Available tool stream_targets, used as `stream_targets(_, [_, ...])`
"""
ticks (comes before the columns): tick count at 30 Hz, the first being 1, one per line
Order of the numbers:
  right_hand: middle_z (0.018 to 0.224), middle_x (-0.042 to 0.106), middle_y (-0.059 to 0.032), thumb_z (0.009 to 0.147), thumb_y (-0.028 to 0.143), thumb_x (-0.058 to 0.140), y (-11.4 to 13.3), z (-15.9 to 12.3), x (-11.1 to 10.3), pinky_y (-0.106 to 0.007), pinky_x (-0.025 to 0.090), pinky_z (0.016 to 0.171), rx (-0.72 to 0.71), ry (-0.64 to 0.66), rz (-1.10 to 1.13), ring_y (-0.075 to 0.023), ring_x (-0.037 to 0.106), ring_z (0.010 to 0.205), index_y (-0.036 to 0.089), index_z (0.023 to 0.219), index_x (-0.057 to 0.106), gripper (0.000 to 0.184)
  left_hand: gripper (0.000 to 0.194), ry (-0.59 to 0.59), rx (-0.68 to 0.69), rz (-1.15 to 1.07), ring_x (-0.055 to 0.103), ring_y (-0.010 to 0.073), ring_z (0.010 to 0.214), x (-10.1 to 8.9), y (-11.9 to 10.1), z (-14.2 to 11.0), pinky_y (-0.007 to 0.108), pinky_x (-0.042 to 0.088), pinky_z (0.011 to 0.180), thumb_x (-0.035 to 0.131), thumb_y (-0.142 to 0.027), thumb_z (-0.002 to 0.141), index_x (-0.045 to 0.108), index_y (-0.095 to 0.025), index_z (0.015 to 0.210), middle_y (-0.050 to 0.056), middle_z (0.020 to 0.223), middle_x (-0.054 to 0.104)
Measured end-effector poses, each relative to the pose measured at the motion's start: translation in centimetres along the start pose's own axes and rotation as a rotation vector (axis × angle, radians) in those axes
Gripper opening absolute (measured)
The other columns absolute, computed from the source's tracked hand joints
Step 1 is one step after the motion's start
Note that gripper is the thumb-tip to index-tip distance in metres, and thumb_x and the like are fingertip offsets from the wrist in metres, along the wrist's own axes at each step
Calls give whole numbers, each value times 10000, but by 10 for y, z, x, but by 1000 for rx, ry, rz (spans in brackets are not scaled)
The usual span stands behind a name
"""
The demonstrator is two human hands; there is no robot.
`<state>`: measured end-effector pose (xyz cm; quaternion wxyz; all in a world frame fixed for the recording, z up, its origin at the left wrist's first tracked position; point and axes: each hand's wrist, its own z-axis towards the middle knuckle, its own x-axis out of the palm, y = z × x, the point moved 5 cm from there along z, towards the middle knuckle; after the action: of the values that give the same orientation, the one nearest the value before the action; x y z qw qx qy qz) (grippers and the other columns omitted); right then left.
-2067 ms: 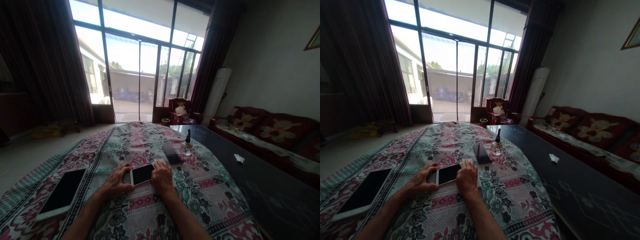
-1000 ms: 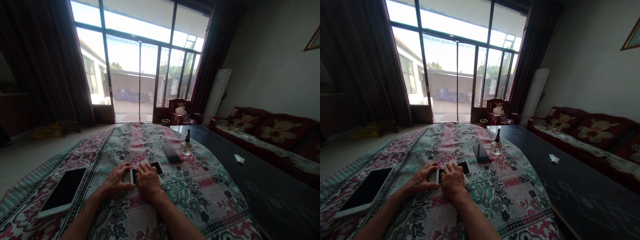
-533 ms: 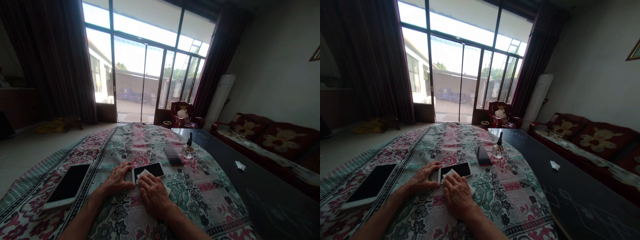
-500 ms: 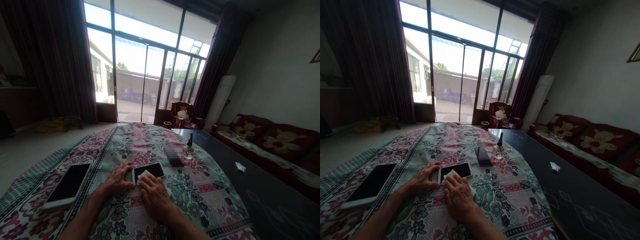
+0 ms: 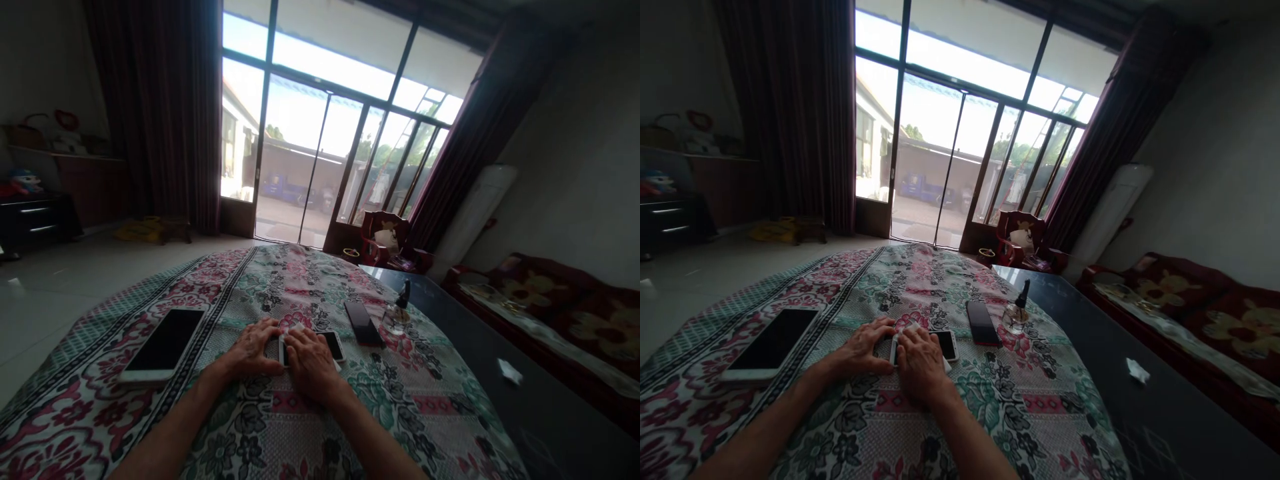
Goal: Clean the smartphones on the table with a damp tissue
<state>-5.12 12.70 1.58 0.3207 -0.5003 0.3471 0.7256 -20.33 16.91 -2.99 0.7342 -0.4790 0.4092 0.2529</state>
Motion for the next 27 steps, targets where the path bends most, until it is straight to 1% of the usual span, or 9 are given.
stream_targets(4, [1424, 494, 1, 990, 290, 326, -1, -8, -2, -405, 291, 1059, -45, 21, 9, -210, 388, 1314, 282, 1311, 521, 375, 714, 11, -3, 6, 320, 334, 1397, -1, -1, 0, 455, 248, 1144, 782, -477, 570, 597, -211, 1207, 120, 1449, 467])
stream_targets(9, [1442, 474, 10, 998, 302, 319, 4, -34, -7, -399, 284, 1078, -123, 61, 31, -196, 381, 1328, 296, 1322, 507, 375, 680, 23, -2, 16, 333, 320, 1393, -7, -8, -3, 439, 256, 1137, 771, -454, 586, 600, -209, 1196, 117, 1454, 463])
stream_targets(12, [1462, 451, 9, 1000, 311, 315, 4, -47, -6, -420, 277, 1087, -120, 71, 34, -205, 362, 1348, 314, 1354, 477, 390, 676, 26, -4, 21, 330, 313, 1395, -9, -11, -4, 429, 250, 1140, 768, -453, 591, 596, -210, 1197, 116, 1453, 464])
stream_targets(15, [1476, 431, 24, 1000, 308, 312, 1, -52, -3, -424, 274, 1094, -101, 66, 37, -204, 346, 1362, 330, 1363, 467, 396, 684, 33, -6, 27, 326, 309, 1398, -8, -10, -4, 428, 244, 1143, 772, -467, 590, 590, -214, 1200, 112, 1459, 458])
stream_targets(18, [1474, 434, 12, 997, 304, 315, -9, -49, -3, -419, 278, 1093, -79, 47, 35, -215, 348, 1361, 304, 1355, 489, 398, 696, 49, -14, 44, 315, 317, 1401, -7, -9, -4, 440, 241, 1145, 771, -473, 595, 577, -215, 1211, 110, 1473, 439])
stream_targets(20, [1458, 456, -11, 990, 293, 327, -22, -45, -5, -417, 284, 1086, -44, 31, 19, -230, 364, 1350, 271, 1338, 517, 398, 704, 62, -19, 55, 306, 324, 1404, -7, -10, -4, 444, 239, 1148, 773, -475, 594, 572, -213, 1216, 109, 1479, 430])
stream_targets(24, [1409, 513, -38, 978, 261, 342, -53, -34, -13, -429, 300, 1064, 95, -19, -51, -249, 411, 1313, 230, 1286, 573, 386, 719, 81, -14, 41, 286, 326, 1412, -9, -13, -5, 445, 227, 1154, 775, -486, 596, 565, -218, 1229, 103, 1483, 423])
stream_targets(27, [1369, 550, -52, 977, 252, 345, -62, -26, -15, -421, 312, 1045, 109, -33, -97, -250, 443, 1277, 212, 1245, 601, 372, 726, 83, -13, 34, 279, 327, 1415, -10, -13, -5, 456, 222, 1152, 773, -500, 598, 561, -217, 1232, 109, 1486, 417])
